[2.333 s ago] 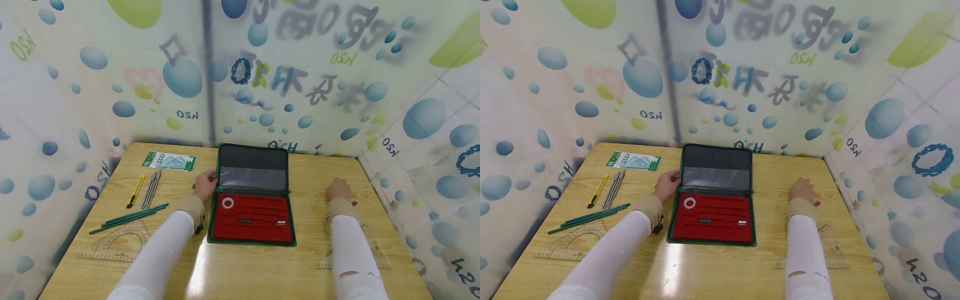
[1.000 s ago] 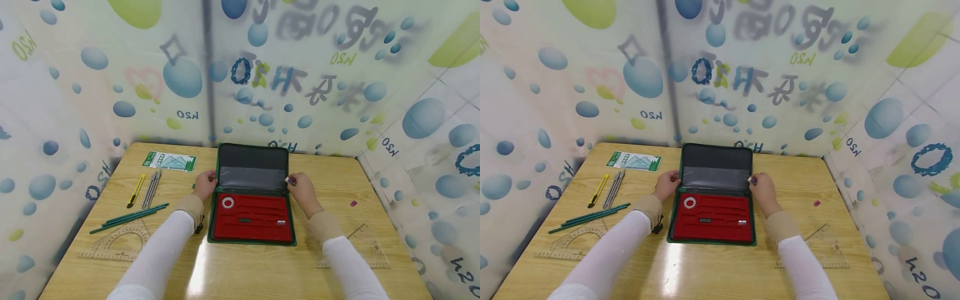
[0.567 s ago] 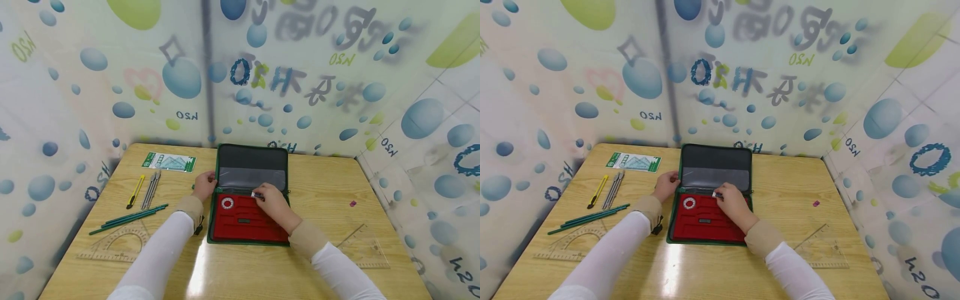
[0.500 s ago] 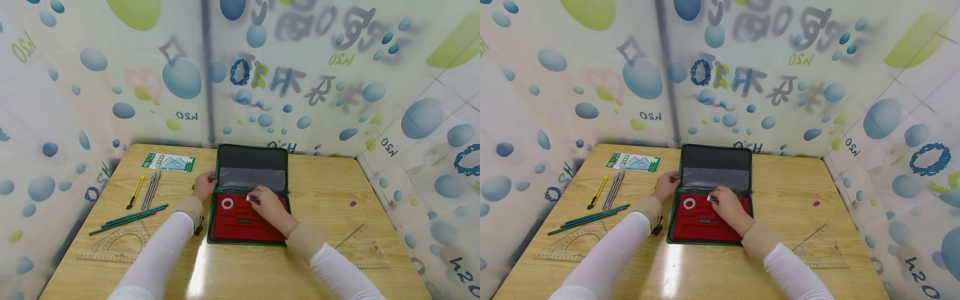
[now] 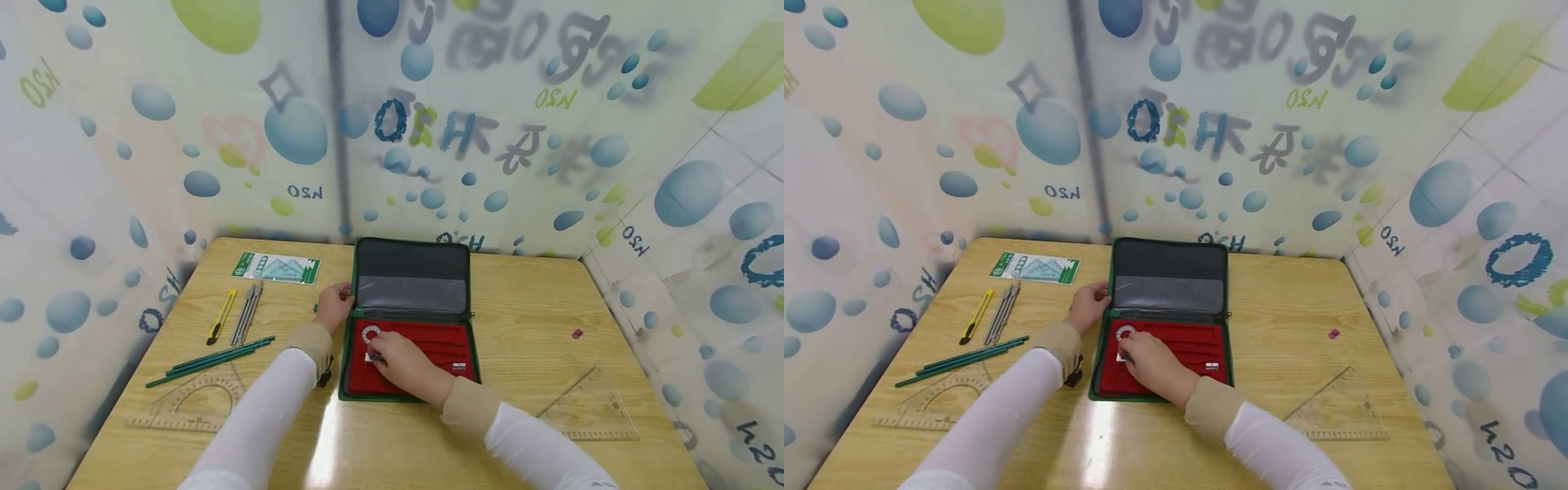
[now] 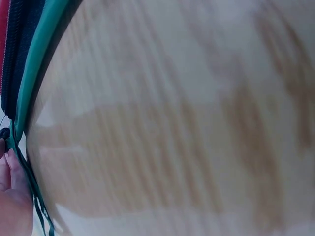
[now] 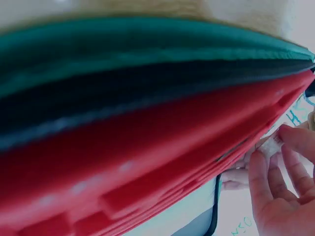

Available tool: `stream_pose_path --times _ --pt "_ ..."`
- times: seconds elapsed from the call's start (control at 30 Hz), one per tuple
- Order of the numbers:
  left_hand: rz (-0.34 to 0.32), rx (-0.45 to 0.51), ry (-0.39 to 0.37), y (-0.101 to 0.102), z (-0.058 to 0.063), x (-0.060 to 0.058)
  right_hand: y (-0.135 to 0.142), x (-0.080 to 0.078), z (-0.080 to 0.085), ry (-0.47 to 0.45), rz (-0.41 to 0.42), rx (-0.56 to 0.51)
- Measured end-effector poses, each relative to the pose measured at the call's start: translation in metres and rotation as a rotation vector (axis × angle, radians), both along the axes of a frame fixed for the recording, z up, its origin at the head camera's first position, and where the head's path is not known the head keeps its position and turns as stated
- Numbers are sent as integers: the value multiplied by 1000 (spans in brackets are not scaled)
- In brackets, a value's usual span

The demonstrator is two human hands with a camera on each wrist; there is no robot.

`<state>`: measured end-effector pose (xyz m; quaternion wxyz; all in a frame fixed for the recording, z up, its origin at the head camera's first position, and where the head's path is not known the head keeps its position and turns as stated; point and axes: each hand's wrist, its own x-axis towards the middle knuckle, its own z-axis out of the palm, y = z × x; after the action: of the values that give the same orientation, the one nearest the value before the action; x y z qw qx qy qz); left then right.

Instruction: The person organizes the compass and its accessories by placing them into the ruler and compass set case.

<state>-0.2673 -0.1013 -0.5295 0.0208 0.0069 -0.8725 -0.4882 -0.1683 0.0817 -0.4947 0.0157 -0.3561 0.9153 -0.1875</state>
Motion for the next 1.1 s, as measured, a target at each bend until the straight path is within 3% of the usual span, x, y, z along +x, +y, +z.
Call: stream_pose_path --times 0.23,0.5,1.1 --pt "2 -10 17 2 -3 6 -7 7 -9 87 22 41" --pt "10 -1 23 0 -5 6 -11 8 -13 78 -9 39" --pt "12 12 48 0 -5 5 -11 9 -17 171 13 95"
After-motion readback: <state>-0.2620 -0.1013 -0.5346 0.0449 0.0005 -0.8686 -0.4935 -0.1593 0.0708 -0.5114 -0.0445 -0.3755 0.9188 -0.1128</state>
